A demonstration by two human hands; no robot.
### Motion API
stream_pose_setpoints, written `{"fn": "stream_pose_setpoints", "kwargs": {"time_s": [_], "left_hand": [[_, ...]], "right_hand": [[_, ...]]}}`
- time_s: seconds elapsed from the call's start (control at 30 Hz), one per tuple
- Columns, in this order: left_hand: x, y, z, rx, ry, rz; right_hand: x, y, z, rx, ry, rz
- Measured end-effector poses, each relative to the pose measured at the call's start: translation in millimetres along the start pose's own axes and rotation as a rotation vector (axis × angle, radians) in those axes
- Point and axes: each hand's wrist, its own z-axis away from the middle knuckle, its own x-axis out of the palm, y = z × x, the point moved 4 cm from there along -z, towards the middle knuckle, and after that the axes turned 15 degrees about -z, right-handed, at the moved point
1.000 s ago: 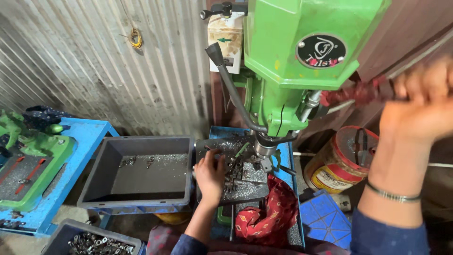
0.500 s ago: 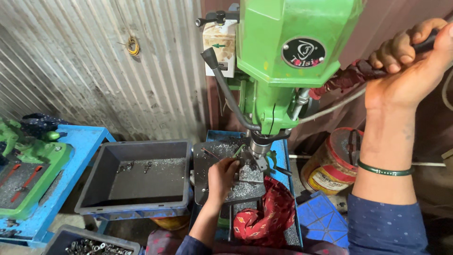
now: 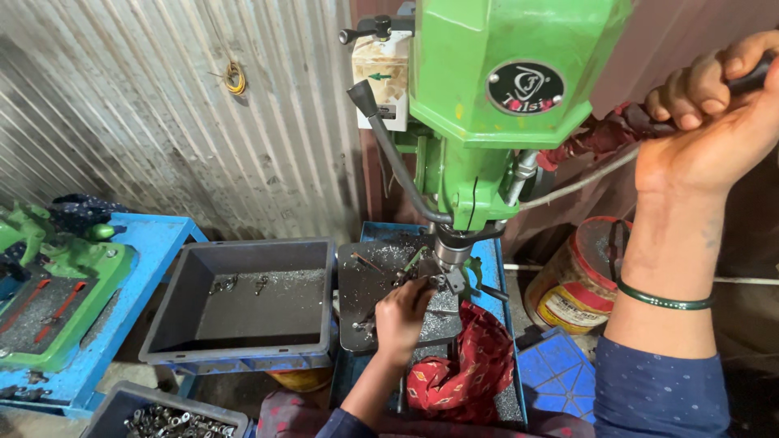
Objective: The person drills holes in small black metal components using a bench drill press, holding each part on the table with one hand while pulling the drill lever with the other. Drilled parts are dropped into a collection bin, and the person repositions and swaps bins of parts during the work.
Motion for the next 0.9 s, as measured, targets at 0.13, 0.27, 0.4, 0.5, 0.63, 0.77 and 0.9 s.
{"fn": "stream_pose_setpoints", "kwargs": {"time_s": [0.13,0.27,0.4,0.5,0.63,0.77,0.9], "left_hand": [[9,-7,0,-0.169,-0.077,0.11],[8,-6,-3,-0.177,-0.029,0.161],[3,-3,-4,-0.064,0.005,0.021],[6,2,-2,0.03,-0.034,-0.087],[7,6,-2,-0.003,0.066,-0.065],[8,6,-12,0.017,0.035,-0.015],[5,3,-18,0.053,0.013,-0.054]], "right_hand": [[-6,2,1,0.008,0.002,-0.024],[-7,1,-1,0.003,0.009,-0.037],[-5,3,-2,0.02,0.009,-0.024],[-4,5,-1,0.029,0.012,-0.016],[-7,3,-2,0.029,0.01,-0.006],[-9,1,-5,0.033,0.03,-0.022],[-4,-6,10,0.042,0.062,-0.062]]}}
